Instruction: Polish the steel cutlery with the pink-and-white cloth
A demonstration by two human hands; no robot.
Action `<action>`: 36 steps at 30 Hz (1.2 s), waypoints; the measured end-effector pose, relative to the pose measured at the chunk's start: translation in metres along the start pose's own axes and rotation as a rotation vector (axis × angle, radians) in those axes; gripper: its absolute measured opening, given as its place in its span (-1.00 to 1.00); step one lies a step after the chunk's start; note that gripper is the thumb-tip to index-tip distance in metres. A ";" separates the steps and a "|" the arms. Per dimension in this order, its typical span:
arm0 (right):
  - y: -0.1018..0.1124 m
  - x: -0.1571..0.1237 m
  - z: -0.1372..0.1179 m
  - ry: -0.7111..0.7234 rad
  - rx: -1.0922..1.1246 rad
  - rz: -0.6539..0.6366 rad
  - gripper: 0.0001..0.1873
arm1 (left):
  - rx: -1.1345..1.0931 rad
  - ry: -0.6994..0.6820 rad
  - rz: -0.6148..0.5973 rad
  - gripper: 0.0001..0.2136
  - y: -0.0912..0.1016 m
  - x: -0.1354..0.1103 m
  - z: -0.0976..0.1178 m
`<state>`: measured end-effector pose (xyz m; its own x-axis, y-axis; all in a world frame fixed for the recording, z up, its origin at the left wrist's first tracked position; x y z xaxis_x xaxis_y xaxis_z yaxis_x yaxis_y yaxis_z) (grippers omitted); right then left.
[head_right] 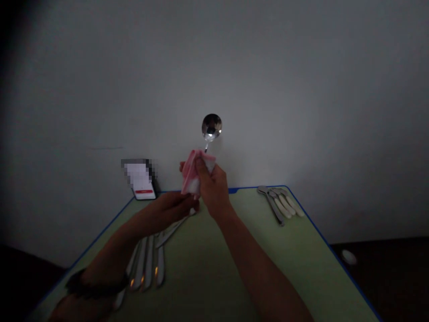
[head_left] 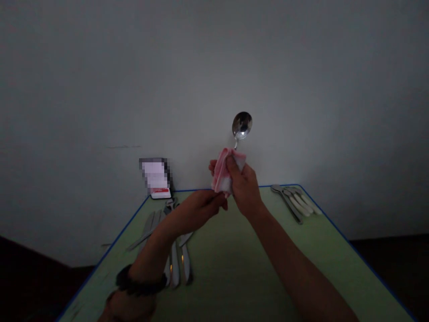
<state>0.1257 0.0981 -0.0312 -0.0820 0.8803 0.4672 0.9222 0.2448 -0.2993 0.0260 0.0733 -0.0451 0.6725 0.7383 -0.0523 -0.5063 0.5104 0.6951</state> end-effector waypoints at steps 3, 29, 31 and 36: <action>0.008 0.001 -0.005 -0.018 -0.106 -0.041 -0.49 | 0.036 0.013 -0.001 -0.65 0.006 -0.006 0.000; 0.009 -0.030 -0.026 -0.310 -1.291 -1.017 -0.64 | 0.286 -0.047 -0.135 -0.82 -0.005 -0.006 0.001; 0.007 -0.028 -0.024 -0.273 -1.330 -0.988 -0.65 | 0.268 -0.073 -0.140 -0.84 -0.005 -0.007 -0.001; 0.004 -0.024 -0.023 -0.143 -1.389 -0.914 -0.66 | 0.243 -0.087 -0.107 -0.85 0.003 -0.005 -0.008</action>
<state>0.1400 0.0687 -0.0240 -0.7063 0.7069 -0.0381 0.1592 0.2110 0.9644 0.0168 0.0751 -0.0481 0.7640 0.6402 -0.0803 -0.2925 0.4547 0.8412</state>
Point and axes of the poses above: each hand's wrist, its own x-axis towards the middle knuckle, its own y-axis out of the back of the hand, z = x × y, the point moved 5 cm from there along x, towards the middle knuckle, and after that the axes turned 10 degrees about -z, right-handed, at the moved point
